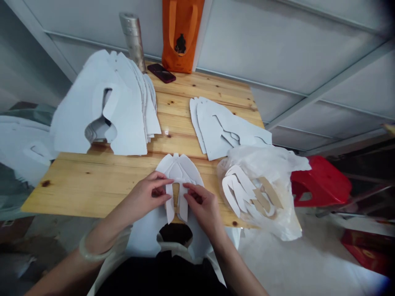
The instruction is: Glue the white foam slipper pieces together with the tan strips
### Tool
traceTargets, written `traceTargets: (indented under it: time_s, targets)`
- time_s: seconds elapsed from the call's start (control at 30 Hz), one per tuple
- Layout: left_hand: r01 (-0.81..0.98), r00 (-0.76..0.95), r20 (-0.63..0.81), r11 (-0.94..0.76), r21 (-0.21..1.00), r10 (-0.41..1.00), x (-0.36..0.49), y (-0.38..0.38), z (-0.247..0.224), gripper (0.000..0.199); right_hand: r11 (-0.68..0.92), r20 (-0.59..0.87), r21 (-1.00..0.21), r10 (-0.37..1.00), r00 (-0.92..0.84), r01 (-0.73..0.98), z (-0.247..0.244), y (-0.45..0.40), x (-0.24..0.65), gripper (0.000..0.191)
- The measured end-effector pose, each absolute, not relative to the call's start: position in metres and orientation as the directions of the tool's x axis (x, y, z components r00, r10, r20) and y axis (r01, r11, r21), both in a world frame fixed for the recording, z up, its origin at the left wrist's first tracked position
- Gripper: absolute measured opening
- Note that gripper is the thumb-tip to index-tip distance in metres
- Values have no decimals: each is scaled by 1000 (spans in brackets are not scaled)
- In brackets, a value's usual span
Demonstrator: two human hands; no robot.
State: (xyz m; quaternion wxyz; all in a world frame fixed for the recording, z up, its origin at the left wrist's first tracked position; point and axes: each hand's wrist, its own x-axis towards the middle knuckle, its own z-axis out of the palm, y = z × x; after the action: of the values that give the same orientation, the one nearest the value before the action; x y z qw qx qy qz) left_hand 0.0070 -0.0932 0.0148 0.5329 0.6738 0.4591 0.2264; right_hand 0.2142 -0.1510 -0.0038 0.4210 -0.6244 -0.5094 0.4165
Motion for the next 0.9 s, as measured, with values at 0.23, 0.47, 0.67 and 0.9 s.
traceTargets:
  time_s: [0.23, 0.47, 0.67, 0.9]
  targets:
    - [445, 478, -173, -68, 893, 861, 9, -92, 17, 33, -119, -82, -943, 988, 127, 311, -4, -151, 214, 30]
    - [594, 507, -169, -200, 779, 846, 4, -87, 23, 32, -111, -70, -939, 988, 137, 326, -4, -151, 214, 29]
    - [547, 624, 22, -456, 702, 781, 17, -61, 24, 21, -124, -86, -942, 988, 131, 313, -1, -149, 214, 28]
    - [259, 853, 75, -544, 798, 516, 34, -21, 4, 15, -147, -125, -933, 988, 87, 330, 3, -154, 224, 32]
